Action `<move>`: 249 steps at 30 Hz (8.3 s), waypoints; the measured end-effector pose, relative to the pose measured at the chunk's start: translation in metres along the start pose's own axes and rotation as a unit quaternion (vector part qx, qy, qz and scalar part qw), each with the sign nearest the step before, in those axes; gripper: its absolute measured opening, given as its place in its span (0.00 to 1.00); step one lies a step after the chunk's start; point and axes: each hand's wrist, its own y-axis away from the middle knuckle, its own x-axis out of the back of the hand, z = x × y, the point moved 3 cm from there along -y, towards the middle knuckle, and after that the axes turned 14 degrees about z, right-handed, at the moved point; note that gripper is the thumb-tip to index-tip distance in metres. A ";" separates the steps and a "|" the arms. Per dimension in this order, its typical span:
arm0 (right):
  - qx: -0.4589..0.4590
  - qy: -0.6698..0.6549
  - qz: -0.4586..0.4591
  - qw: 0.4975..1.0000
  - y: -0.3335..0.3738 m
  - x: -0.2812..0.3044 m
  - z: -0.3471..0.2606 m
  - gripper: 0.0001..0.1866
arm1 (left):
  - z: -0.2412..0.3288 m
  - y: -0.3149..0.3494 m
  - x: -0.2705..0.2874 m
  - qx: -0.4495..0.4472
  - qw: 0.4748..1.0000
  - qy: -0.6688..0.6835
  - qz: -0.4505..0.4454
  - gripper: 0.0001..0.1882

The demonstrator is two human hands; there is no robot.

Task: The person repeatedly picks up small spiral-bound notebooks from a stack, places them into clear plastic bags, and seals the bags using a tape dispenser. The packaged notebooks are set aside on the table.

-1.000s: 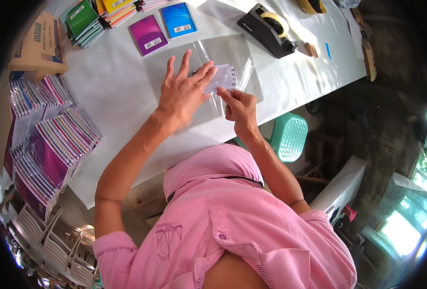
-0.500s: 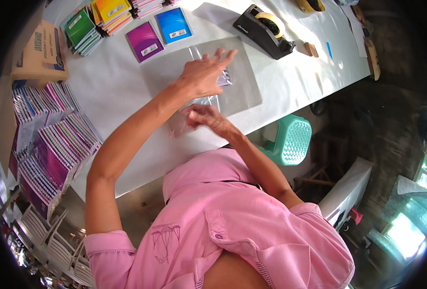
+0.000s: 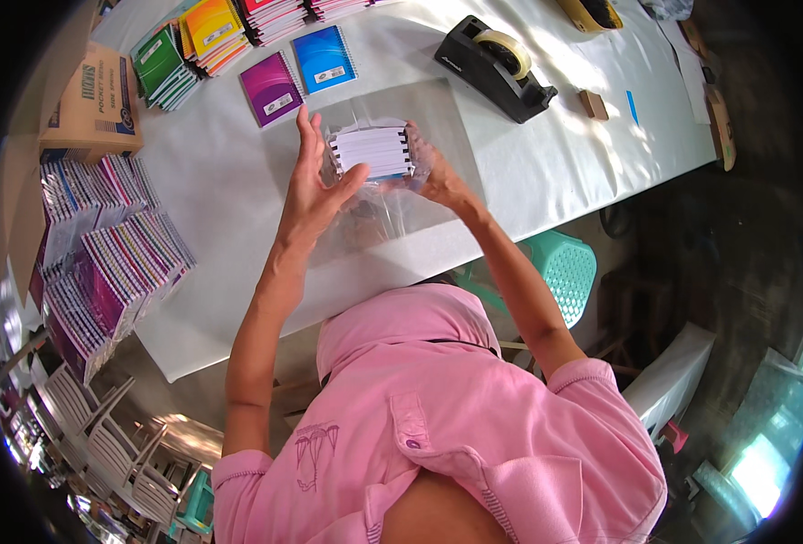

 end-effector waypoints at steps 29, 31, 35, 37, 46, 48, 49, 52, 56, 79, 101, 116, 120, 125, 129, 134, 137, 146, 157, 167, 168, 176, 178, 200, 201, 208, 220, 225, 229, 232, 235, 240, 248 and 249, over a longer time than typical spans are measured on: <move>0.157 0.051 0.155 0.974 0.026 -0.003 -0.020 0.26 | -0.021 -0.011 0.038 -0.349 0.877 -0.323 -0.063 0.29; 0.168 0.076 0.160 0.970 0.025 -0.003 -0.021 0.27 | -0.018 -0.015 0.037 -0.364 0.871 -0.323 -0.069 0.30; 0.186 0.088 0.155 0.966 0.024 -0.002 -0.029 0.28 | -0.014 -0.016 0.035 -0.352 0.878 -0.316 -0.075 0.31; 0.210 0.148 0.125 0.958 0.023 -0.005 -0.035 0.28 | -0.015 -0.013 0.038 -0.350 0.887 -0.299 -0.048 0.31; 0.234 0.157 0.115 0.952 0.023 -0.005 -0.028 0.25 | -0.016 -0.015 0.031 -0.393 0.848 -0.351 -0.059 0.29; 0.219 0.113 0.106 0.963 0.020 -0.002 -0.035 0.23 | -0.011 -0.016 0.030 -0.407 0.832 -0.371 -0.067 0.29; 0.205 0.083 0.098 0.970 0.018 0.000 -0.040 0.22 | -0.010 -0.017 0.029 -0.412 0.827 -0.375 -0.070 0.29; 0.136 -0.010 0.037 0.990 -0.004 0.006 -0.056 0.22 | -0.008 -0.017 0.029 -0.419 0.826 -0.369 -0.078 0.28; 0.136 -0.075 0.110 0.982 -0.017 0.029 -0.089 0.22 | -0.011 -0.015 0.032 -0.403 0.836 -0.366 -0.067 0.26; 0.154 0.133 0.132 0.970 -0.007 0.002 -0.055 0.15 | -0.010 -0.041 0.028 -0.351 0.879 -0.305 -0.102 0.18; 0.011 -0.050 0.063 0.997 -0.021 -0.001 -0.050 0.10 | 0.015 -0.068 0.011 -0.264 0.755 -0.492 -0.345 0.25; 0.089 0.400 0.259 0.875 -0.043 0.301 0.039 0.14 | 0.030 -0.009 -0.012 -0.425 0.658 -0.579 -0.227 0.39; -0.087 0.269 0.072 0.956 -0.080 0.296 0.044 0.25 | 0.028 -0.005 -0.008 -0.407 0.648 -0.606 -0.218 0.40; -0.185 0.118 -0.007 0.976 -0.080 0.295 0.059 0.21 | 0.027 -0.003 -0.010 -0.404 0.629 -0.630 -0.212 0.41; -0.102 -0.133 0.040 0.985 -0.053 0.291 0.074 0.13 | 0.030 0.000 -0.013 -0.384 0.635 -0.634 -0.217 0.42; -0.039 -0.071 0.119 0.990 -0.022 0.294 0.104 0.09 | 0.029 0.001 -0.011 -0.393 0.632 -0.634 -0.211 0.41; 0.118 0.403 0.243 0.874 -0.013 0.330 0.106 0.07 | 0.028 -0.003 -0.017 -0.415 0.637 -0.614 -0.213 0.41; -0.236 -0.124 0.205 0.942 0.052 0.043 -0.075 0.17 | 0.020 0.002 0.002 -0.441 0.638 -0.604 -0.184 0.38; -0.284 -0.141 0.387 0.866 0.080 -0.081 -0.040 0.18 | 0.012 -0.008 0.012 -0.437 0.657 -0.573 -0.221 0.34; -0.158 0.168 0.357 0.905 0.076 -0.084 -0.017 0.15 | -0.013 -0.058 0.005 -0.168 0.868 -0.348 -0.311 0.35; -0.174 0.237 0.319 0.901 0.074 -0.081 -0.012 0.15 | -0.011 -0.057 0.004 -0.142 0.865 -0.351 -0.329 0.33; -0.441 -0.454 0.118 0.765 0.099 -0.035 0.002 0.31 | -0.034 -0.032 0.028 0.136 0.938 -0.034 -0.316 0.23; -0.437 -0.514 0.032 0.737 0.093 -0.027 -0.011 0.37 | -0.050 -0.035 0.035 0.068 0.984 -0.053 -0.155 0.22; -0.317 -0.357 -0.262 0.838 -0.023 -0.213 -0.194 0.37 | -0.114 -0.001 0.043 -0.357 0.859 -0.364 0.046 0.29; -0.298 -0.360 -0.305 0.830 -0.028 -0.240 -0.215 0.39 | -0.115 -0.001 0.041 -0.370 0.854 -0.365 0.039 0.28; 0.060 0.044 -0.271 0.960 -0.039 -0.313 -0.236 0.25 | -0.125 0.008 0.031 -0.436 0.821 -0.367 0.040 0.26; 0.158 0.549 0.044 0.819 -0.007 -0.042 0.015 0.21 | -0.121 -0.012 0.012 -0.312 0.767 -0.546 -0.129 0.33; 0.002 0.423 0.041 0.905 0.024 0.051 0.026 0.26 | -0.108 -0.013 -0.002 -0.275 0.740 -0.600 -0.128 0.30; 0.055 0.336 0.073 0.938 0.039 0.069 0.039 0.23 | -0.126 -0.024 -0.030 -0.278 0.776 -0.545 -0.152 0.34; 0.058 0.413 0.125 0.900 0.039 0.068 0.022 0.20 | -0.131 -0.024 -0.049 -0.260 0.796 -0.527 -0.143 0.36; 0.147 0.420 0.122 0.887 0.035 0.072 -0.003 0.13 | -0.121 -0.017 -0.058 -0.262 0.777 -0.558 -0.132 0.38; 0.260 0.360 0.130 0.887 0.037 0.076 -0.012 0.05 | -0.118 -0.019 -0.063 -0.250 0.765 -0.576 -0.143 0.42; -0.018 0.227 0.332 0.915 0.035 0.181 0.081 0.17 | -0.115 -0.025 -0.084 -0.231 0.718 -0.625 -0.201 0.46; -0.031 0.212 0.387 0.897 0.026 0.196 0.070 0.25 | -0.116 -0.027 -0.085 -0.205 0.723 -0.628 -0.203 0.48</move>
